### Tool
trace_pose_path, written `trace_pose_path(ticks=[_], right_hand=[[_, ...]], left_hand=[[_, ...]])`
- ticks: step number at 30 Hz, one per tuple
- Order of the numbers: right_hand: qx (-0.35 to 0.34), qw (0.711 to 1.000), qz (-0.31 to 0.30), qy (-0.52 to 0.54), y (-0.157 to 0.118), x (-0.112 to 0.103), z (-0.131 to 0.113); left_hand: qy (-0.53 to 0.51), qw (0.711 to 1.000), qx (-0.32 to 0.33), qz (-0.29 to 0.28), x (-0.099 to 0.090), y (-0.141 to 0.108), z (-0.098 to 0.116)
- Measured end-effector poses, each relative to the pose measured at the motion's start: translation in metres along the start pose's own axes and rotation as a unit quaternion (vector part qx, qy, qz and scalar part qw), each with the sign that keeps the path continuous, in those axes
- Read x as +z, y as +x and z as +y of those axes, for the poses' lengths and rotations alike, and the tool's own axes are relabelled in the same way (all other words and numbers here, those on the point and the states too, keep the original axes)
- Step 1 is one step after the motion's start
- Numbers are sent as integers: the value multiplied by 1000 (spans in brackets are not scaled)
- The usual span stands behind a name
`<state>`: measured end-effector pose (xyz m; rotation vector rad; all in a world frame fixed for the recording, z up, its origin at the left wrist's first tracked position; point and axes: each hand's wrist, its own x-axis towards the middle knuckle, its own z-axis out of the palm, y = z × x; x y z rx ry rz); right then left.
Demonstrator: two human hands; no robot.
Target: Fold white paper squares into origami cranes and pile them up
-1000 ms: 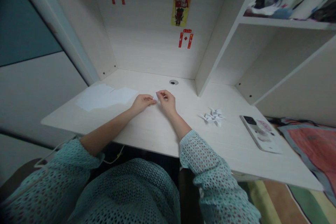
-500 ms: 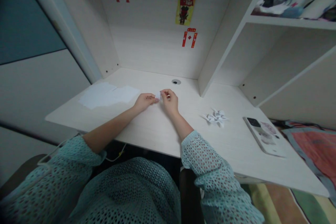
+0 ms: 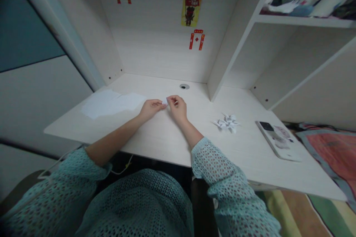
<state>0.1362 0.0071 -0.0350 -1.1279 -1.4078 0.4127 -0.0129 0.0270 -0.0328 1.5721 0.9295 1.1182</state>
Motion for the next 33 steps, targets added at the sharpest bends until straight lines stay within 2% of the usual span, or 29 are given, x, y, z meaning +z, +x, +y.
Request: trace_pose_path(ticks=[11,16,22,33], right_hand=[[-31,999,-5,-42,-2,-3,-9],[-58,997,-6,-59,-3,-6,-19],[-59,996,10,-69,-4,-6,-21],[-21,998,50,-12,0,1,-10]], left_hand=[[11,999,-19,28,1,0,7],[0,1000,-25,18,1,-1,10],[-9,999,-40,16,3,-2,16],[-51,997,-43,38,4,-2,18]])
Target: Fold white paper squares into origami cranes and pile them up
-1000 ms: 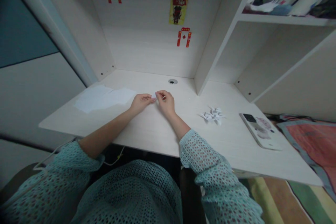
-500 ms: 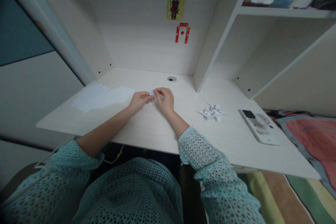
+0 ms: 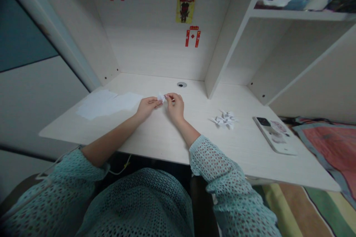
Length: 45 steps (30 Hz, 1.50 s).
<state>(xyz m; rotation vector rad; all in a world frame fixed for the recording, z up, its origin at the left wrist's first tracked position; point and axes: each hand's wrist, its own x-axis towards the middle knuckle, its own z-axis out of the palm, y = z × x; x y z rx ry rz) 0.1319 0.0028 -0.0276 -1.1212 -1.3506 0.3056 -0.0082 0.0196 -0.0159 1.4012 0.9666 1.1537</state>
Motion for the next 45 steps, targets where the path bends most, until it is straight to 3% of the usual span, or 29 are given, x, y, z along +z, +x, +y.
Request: trace_pose_path(ticks=[12,45], right_hand=[[-11,999,-48,-10,-2,1,-2],[-44,996,-65,-39,-3,-2,-10]], left_hand=[[24,1000,12,5,-3,-1,0],[54,998,8,-18,-8,2,-7]])
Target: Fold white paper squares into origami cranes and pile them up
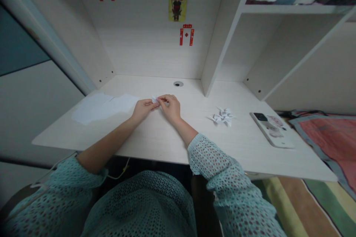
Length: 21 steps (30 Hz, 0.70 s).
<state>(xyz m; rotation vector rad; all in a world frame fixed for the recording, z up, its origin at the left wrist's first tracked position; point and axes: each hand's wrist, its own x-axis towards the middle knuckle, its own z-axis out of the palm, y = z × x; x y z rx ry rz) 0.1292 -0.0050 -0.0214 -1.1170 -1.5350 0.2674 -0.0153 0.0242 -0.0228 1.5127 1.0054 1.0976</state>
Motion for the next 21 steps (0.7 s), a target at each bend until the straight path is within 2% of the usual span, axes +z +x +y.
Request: trace_pose_path(ticks=[14,21], right_hand=[[-4,1000,10,2,1,1,3],[7,1000,-6,-1,2,3,7]], left_hand=[[-29,1000,-5,3,-1,2,-1],[0,1000,-7,7,-2,2,-1]])
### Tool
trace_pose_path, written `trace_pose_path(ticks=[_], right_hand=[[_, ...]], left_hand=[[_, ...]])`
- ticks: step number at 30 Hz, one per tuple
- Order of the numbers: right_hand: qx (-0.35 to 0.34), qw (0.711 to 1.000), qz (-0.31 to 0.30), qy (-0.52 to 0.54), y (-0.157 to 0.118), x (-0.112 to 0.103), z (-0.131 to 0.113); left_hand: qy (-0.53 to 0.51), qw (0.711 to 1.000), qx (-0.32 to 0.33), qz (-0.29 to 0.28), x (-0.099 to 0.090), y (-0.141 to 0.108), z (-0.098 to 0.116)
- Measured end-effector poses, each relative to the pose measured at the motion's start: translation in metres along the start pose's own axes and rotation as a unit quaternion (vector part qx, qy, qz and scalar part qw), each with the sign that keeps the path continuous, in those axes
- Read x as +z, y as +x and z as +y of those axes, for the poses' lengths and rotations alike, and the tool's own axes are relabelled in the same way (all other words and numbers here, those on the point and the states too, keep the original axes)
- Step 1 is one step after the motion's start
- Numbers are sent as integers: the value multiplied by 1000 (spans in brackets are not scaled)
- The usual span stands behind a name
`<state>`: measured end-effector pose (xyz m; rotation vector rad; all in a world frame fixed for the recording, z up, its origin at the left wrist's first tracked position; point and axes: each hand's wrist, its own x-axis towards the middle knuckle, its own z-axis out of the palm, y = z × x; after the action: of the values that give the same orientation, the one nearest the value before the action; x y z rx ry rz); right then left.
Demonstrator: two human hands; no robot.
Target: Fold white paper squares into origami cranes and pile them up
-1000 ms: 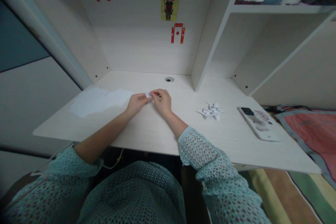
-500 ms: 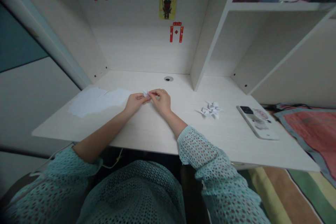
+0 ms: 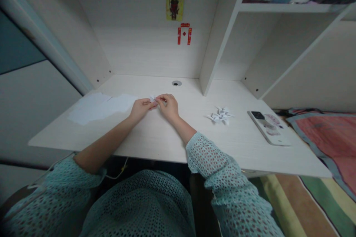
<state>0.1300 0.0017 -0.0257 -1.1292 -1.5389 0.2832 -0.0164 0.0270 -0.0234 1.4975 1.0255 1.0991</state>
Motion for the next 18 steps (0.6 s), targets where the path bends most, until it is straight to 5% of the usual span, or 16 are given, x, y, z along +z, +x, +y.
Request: trace_pose_path(ticks=[18], right_hand=[[60,995,21,81,1,13,13]], left_hand=[[-56,998,9,27,2,-2,4]])
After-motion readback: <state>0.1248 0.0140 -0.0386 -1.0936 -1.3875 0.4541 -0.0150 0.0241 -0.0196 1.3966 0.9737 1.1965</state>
